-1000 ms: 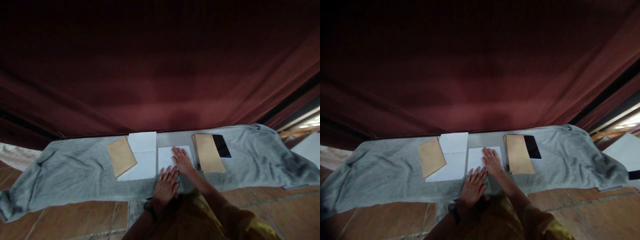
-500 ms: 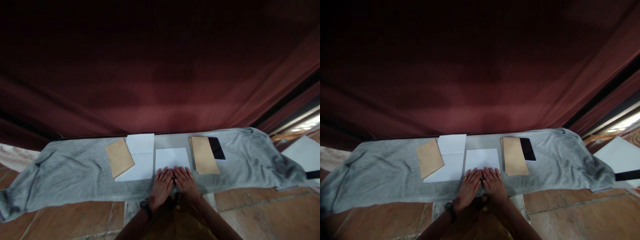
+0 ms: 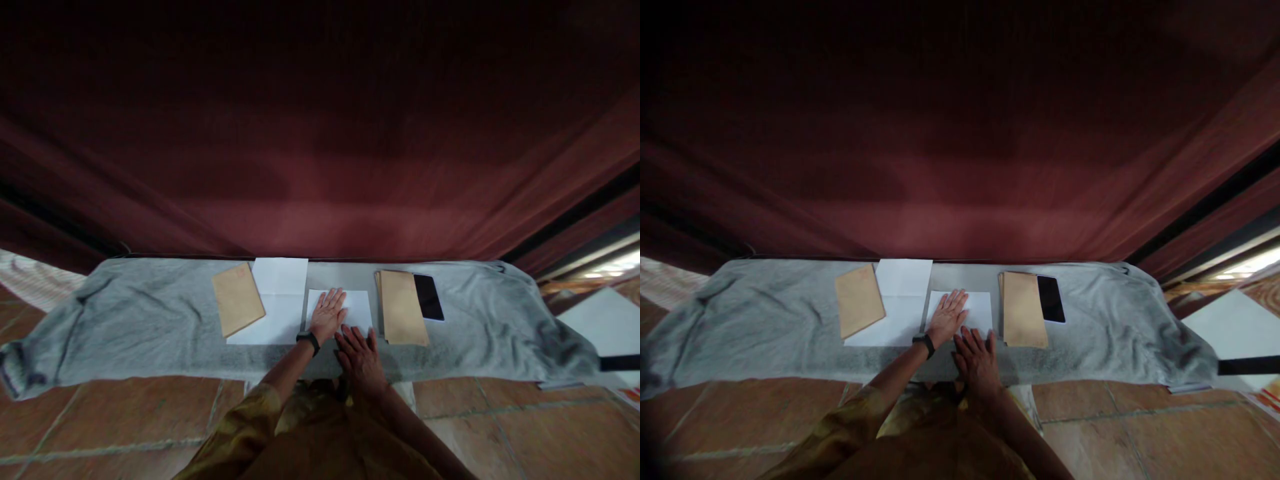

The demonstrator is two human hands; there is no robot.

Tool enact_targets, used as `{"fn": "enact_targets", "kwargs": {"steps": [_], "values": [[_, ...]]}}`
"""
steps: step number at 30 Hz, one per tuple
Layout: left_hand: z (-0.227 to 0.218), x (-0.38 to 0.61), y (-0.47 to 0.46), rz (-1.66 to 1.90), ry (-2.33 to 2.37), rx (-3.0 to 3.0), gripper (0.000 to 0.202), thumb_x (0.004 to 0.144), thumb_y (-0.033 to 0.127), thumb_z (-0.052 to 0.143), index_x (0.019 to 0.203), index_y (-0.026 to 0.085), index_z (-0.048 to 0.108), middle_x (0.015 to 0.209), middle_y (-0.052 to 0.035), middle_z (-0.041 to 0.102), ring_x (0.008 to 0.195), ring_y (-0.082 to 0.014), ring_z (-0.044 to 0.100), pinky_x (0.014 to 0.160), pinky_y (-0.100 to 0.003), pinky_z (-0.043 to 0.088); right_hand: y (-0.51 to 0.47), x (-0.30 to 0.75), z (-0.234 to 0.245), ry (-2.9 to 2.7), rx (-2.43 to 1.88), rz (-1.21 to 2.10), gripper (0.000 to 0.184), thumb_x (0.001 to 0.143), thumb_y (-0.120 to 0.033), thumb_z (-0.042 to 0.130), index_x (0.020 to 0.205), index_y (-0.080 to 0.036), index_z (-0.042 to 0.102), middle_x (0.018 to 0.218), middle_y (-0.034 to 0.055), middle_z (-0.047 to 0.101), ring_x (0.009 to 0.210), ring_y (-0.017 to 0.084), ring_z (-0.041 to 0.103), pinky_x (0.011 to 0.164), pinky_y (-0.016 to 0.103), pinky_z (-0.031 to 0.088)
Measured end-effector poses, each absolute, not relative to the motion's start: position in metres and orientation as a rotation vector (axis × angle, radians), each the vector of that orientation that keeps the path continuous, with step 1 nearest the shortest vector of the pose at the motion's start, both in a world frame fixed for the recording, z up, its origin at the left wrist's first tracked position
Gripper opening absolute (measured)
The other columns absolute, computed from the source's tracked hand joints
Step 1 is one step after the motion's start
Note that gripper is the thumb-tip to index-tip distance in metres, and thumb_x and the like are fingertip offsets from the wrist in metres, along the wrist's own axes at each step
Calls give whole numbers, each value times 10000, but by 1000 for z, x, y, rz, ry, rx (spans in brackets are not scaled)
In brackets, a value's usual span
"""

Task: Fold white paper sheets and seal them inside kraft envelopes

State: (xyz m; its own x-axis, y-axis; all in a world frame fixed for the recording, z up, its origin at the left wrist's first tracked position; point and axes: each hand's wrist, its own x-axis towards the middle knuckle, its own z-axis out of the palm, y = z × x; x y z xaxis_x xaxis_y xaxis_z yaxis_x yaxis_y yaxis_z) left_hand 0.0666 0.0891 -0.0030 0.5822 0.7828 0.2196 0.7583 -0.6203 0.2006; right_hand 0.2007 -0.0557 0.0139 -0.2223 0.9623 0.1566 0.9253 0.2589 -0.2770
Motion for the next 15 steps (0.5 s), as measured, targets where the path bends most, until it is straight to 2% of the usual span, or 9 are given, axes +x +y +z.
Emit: {"fn": "enact_targets", "kwargs": {"steps": [6, 10, 15], "values": [[-7, 56, 74, 549, 1507, 2627, 557, 1032, 399, 336, 1554, 207, 349, 1573, -89, 433, 1501, -271, 312, 1221, -524, 241, -65, 202, 8, -2257, -1771, 126, 472, 1032, -346, 455, 1503, -313, 440, 1570, 62, 438, 1454, 281, 389, 1211, 609, 208], [-10, 36, 48, 518, 1570, 2607, 577, 1019, 410, 384, 1563, 223, 328, 1610, -82, 372, 1515, -281, 275, 1222, -535, 236, -67, 200, 6, -2206, -1808, 127, 454, 1045, -337, 401, 1492, -286, 461, 1587, 70, 410, 1462, 268, 378, 1215, 576, 217], [-5, 26, 33, 478, 1564, 2615, 615, 993, 333, 418, 1582, 212, 284, 1636, -93, 311, 1527, -295, 237, 1223, -554, 221, -32, 184, 10, -2110, -1849, 190, 471, 1068, -313, 295, 1502, -209, 445, 1577, 85, 425, 1459, 222, 382, 1210, 512, 259]]}}
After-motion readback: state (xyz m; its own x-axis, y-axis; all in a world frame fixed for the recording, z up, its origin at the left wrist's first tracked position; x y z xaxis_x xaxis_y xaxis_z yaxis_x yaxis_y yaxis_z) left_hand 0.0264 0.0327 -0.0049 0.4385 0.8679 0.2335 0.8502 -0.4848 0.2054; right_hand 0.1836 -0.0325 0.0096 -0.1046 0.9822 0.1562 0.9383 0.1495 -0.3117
